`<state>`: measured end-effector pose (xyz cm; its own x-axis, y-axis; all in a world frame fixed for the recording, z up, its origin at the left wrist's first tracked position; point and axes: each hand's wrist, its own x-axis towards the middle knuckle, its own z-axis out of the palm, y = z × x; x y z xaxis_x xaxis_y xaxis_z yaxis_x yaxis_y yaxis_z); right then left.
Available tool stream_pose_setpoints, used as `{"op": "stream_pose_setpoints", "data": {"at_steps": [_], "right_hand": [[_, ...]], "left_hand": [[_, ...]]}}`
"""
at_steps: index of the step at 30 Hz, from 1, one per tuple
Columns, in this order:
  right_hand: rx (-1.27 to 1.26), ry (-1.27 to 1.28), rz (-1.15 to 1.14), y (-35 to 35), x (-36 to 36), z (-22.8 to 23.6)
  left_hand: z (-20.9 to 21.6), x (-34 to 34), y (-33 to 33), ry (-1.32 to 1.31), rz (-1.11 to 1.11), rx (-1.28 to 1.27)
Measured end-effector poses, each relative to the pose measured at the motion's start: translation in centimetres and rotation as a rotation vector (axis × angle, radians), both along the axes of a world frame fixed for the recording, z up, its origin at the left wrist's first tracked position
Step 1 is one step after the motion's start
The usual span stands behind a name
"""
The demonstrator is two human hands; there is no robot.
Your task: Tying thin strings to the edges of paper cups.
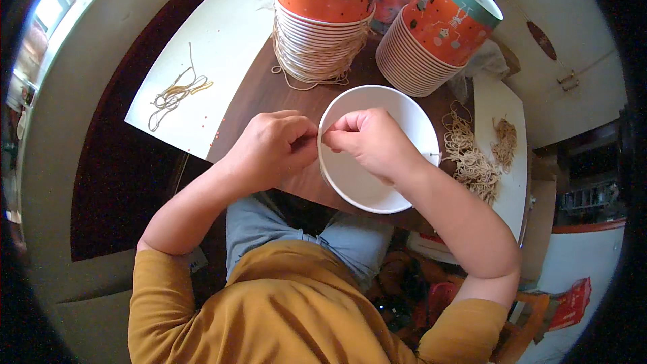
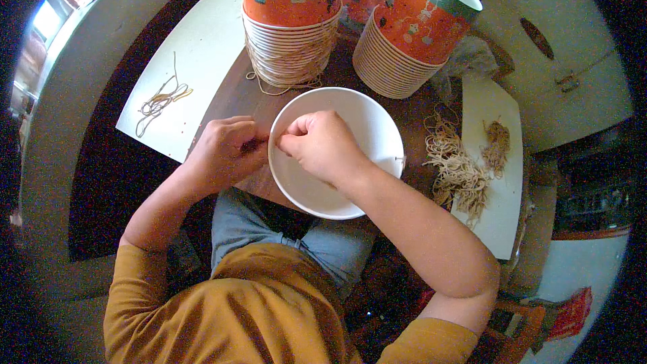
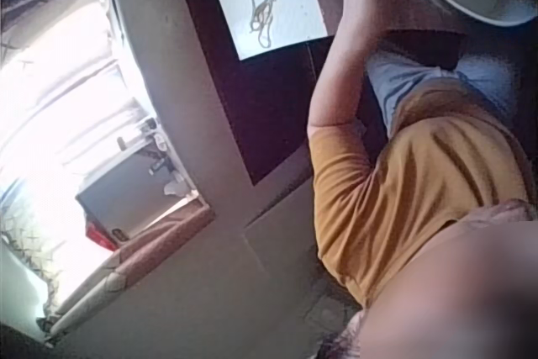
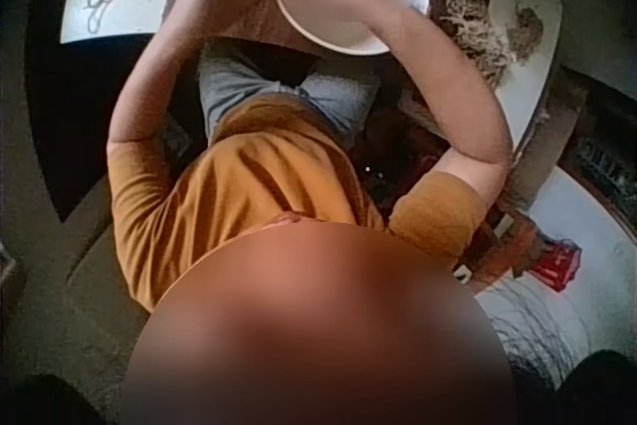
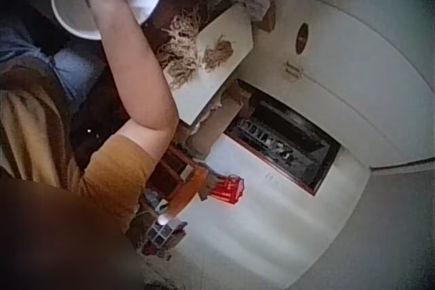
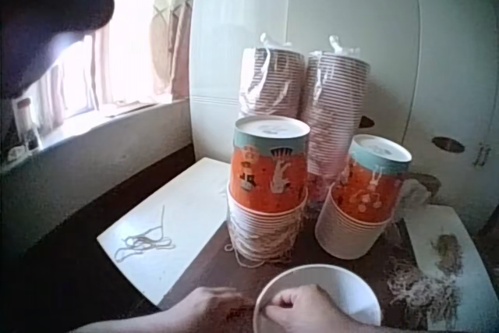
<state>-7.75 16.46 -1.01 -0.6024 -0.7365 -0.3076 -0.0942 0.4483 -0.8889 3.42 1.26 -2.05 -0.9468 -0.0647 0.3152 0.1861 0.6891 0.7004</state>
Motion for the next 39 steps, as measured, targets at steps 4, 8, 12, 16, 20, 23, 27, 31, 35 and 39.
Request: {"op": "stream_pose_setpoints", "data": {"at_steps": [4,8,12,16,20,23,27,31,35,39], "right_hand": [[0.058,-0.199,0.084,0.9,0.2,2.0],[0.116,0.094,0.280,3.6,1.3,3.7],[0.169,0.577,0.400,5.4,4.1,4.8],[0.233,0.765,0.404,5.9,4.2,4.8],[0.179,1.016,0.371,6.3,3.9,4.8],[0.143,1.136,0.334,6.4,4.8,5.7],[-0.133,0.996,0.409,6.3,5.4,6.7],[-0.230,0.957,0.513,4.2,3.1,7.1],[-0.270,0.863,0.359,2.9,1.6,6.8],[-0.417,1.466,-0.208,4.9,3.7,5.8]], "left_hand": [[-0.2,0.6,0.3,-0.043,0.040,0.063],[-1.5,2.0,-0.4,-0.064,0.090,0.350],[-2.2,3.8,-1.9,-0.201,0.019,0.763],[-1.9,4.6,-1.5,-0.039,-0.161,0.896],[-0.4,3.9,0.1,-0.109,-0.342,1.060],[-0.2,3.7,1.1,-0.164,-0.270,1.127],[0.9,3.6,2.4,-0.204,-0.187,0.970],[1.6,3.6,2.3,-0.174,-0.196,0.596],[2.6,3.6,2.8,-0.205,-0.151,0.482],[1.8,4.3,1.6,-0.261,-0.210,0.796]]}}
